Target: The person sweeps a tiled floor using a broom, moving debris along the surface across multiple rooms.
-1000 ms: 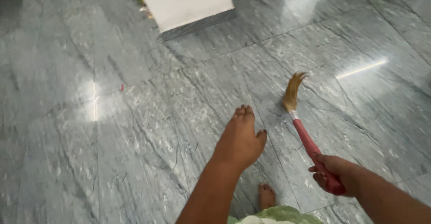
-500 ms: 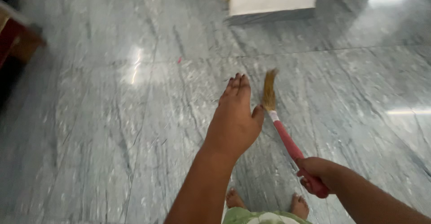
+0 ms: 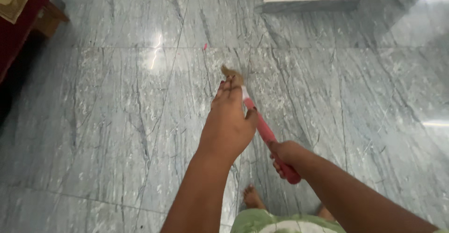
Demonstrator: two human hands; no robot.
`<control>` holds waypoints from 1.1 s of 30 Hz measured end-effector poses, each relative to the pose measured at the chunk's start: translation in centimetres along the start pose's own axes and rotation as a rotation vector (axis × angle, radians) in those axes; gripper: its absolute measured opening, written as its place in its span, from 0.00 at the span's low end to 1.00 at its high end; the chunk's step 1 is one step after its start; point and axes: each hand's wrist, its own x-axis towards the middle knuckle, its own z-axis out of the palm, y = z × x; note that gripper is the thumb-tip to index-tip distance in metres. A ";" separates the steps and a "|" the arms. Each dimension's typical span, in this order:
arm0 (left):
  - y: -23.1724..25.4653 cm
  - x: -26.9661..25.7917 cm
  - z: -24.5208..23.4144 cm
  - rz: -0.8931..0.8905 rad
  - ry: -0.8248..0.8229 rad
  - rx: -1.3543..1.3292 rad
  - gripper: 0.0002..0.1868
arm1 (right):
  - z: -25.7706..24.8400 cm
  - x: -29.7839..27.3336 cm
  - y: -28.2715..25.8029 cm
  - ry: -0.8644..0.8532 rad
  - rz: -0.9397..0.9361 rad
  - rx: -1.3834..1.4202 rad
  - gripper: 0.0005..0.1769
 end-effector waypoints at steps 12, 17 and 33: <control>8.3 -1.3 6.2 0.090 -0.164 0.098 0.41 | -7.6 -7.5 -2.6 0.130 -0.144 0.099 0.30; 13.4 -0.8 10.4 0.102 -0.238 0.074 0.38 | -15.5 -7.1 0.3 0.212 -0.225 0.314 0.30; 30.1 -3.1 23.9 0.553 -0.292 -0.183 0.29 | -39.2 0.0 16.2 0.593 -0.355 1.073 0.14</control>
